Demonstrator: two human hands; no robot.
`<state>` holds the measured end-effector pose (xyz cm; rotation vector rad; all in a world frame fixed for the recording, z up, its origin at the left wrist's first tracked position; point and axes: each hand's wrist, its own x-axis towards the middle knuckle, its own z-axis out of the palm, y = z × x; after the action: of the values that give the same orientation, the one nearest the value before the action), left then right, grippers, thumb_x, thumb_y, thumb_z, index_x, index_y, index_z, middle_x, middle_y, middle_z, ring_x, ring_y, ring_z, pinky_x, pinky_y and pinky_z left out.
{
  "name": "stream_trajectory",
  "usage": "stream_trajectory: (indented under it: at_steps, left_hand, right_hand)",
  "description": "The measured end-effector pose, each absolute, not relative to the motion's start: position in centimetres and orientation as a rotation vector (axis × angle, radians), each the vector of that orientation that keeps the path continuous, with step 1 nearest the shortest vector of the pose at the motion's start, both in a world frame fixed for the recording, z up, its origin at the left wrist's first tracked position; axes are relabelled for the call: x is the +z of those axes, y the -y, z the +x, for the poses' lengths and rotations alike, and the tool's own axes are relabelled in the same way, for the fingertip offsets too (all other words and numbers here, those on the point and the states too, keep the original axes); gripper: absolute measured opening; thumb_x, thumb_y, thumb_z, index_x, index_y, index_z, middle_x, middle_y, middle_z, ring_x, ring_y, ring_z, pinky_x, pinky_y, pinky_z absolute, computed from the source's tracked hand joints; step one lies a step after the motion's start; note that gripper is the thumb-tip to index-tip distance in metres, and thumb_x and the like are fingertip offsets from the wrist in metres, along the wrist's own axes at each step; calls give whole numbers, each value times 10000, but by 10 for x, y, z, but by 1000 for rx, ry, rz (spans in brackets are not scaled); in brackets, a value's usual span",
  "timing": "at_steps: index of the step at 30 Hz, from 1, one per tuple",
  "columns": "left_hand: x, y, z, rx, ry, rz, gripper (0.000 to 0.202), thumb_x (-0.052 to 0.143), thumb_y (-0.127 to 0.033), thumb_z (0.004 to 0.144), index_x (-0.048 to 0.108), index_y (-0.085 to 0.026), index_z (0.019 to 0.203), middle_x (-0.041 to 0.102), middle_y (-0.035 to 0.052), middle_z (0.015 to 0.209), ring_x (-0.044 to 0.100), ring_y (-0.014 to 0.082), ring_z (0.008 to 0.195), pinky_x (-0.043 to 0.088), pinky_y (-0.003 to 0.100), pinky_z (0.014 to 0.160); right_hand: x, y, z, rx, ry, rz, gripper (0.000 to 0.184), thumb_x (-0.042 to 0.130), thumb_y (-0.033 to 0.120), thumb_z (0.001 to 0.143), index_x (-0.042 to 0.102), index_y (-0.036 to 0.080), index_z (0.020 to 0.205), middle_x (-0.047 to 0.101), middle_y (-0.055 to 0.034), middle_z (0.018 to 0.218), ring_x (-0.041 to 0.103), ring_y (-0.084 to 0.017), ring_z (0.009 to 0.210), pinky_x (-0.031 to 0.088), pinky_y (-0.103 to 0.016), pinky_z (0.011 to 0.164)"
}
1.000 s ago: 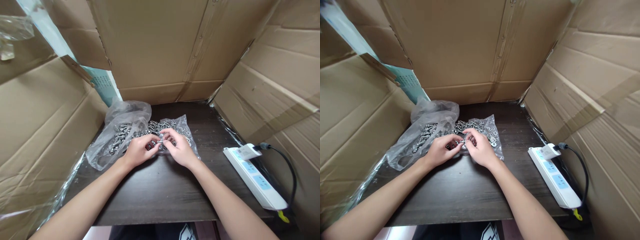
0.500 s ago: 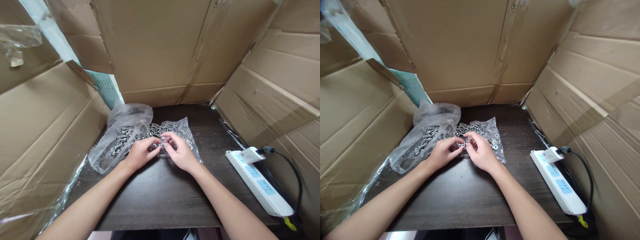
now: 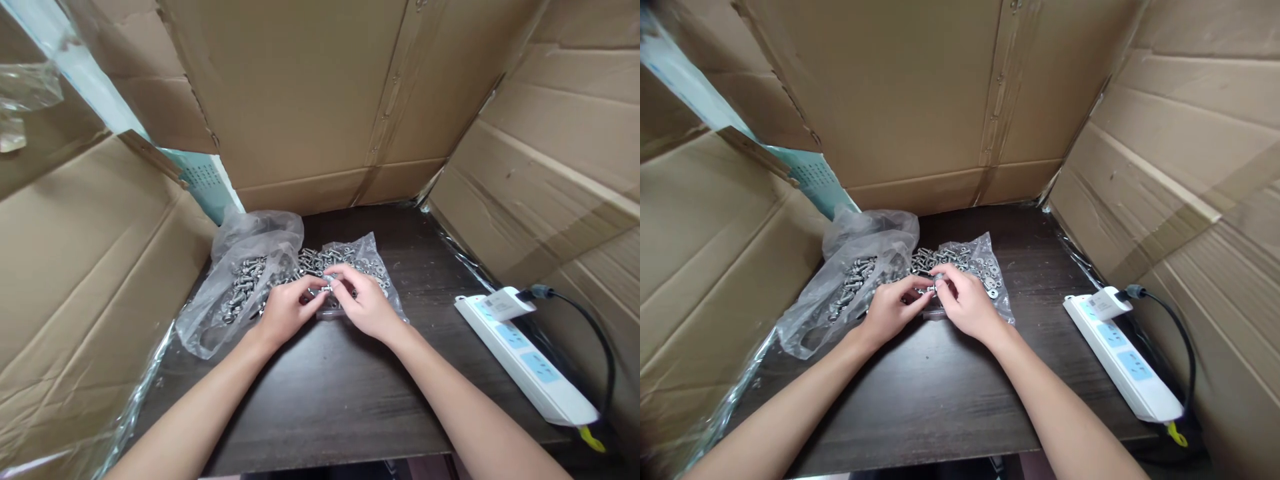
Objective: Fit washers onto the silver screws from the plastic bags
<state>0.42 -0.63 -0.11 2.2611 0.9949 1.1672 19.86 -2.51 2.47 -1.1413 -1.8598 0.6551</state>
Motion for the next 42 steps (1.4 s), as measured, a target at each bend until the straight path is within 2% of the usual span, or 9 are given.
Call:
stream_trajectory:
  at_steps: [6,13,22,25,27,31,34,37,42]
  left_hand:
    - [-1,5,3,1151,-1007,2234,100,685,-204,937,717,-192,1031,800,-14,907,749,117,703,585,179,659]
    - [2,7,0,1189,-1010,2300,96,711,-209,929,724,-188,1022,805,-19,901,739,98,647,577,157,625]
    - [5,7,-4,1194,-1000,2368,100,703,-212,934,727,-182,1026,808,-16,904,741,95,632,575,149,612]
    - [4,6,-5,1196,-985,2359,101,689,-220,945,728,-175,1027,808,-7,891,737,97,621,583,153,608]
    - [4,6,-5,1187,-973,2348,108,691,-226,944,730,-168,1027,808,0,889,736,99,625,591,156,612]
    - [4,5,-4,1183,-976,2299,120,702,-232,936,742,-168,1028,810,8,895,735,103,638,601,162,618]
    - [5,5,-3,1189,-970,2280,113,703,-239,936,753,-169,1009,809,9,883,722,101,620,598,165,603]
    - [6,7,-1,1190,-946,2298,104,702,-242,942,759,-170,990,807,6,872,714,95,615,591,160,601]
    - [6,9,1,1216,-970,2356,104,691,-239,957,758,-182,1013,808,-3,886,712,90,616,581,163,623]
  right_hand:
    - [23,28,198,578,1917,-1143,208,505,187,984,640,217,1140,715,-44,1024,664,-170,852,519,-303,781]
    - [23,29,197,526,1972,-1132,351,522,126,922,584,229,1253,656,-59,1084,651,-186,885,539,-319,768]
    - [22,29,196,538,1968,-1107,326,551,153,923,595,237,1235,658,-45,1033,634,-159,773,534,-302,720]
    - [24,28,196,569,1978,-1126,224,503,201,994,616,235,1184,707,-46,1048,676,-181,870,529,-320,784]
    - [24,28,196,620,1990,-1145,222,434,214,1037,628,236,1142,733,-42,1058,694,-189,917,524,-332,810]
    - [25,27,198,621,1973,-1176,244,439,222,1039,607,230,1215,728,-63,1162,695,-215,1026,529,-369,881]
    - [25,27,200,588,1949,-1142,235,478,188,1012,611,219,1203,729,-55,1066,691,-198,944,540,-356,854]
    - [28,27,201,587,1909,-1072,227,501,167,993,611,212,1186,692,-35,966,662,-169,852,542,-312,759]
    - [31,29,201,601,1897,-1067,242,524,160,971,605,225,1189,670,-38,983,651,-170,871,537,-296,708]
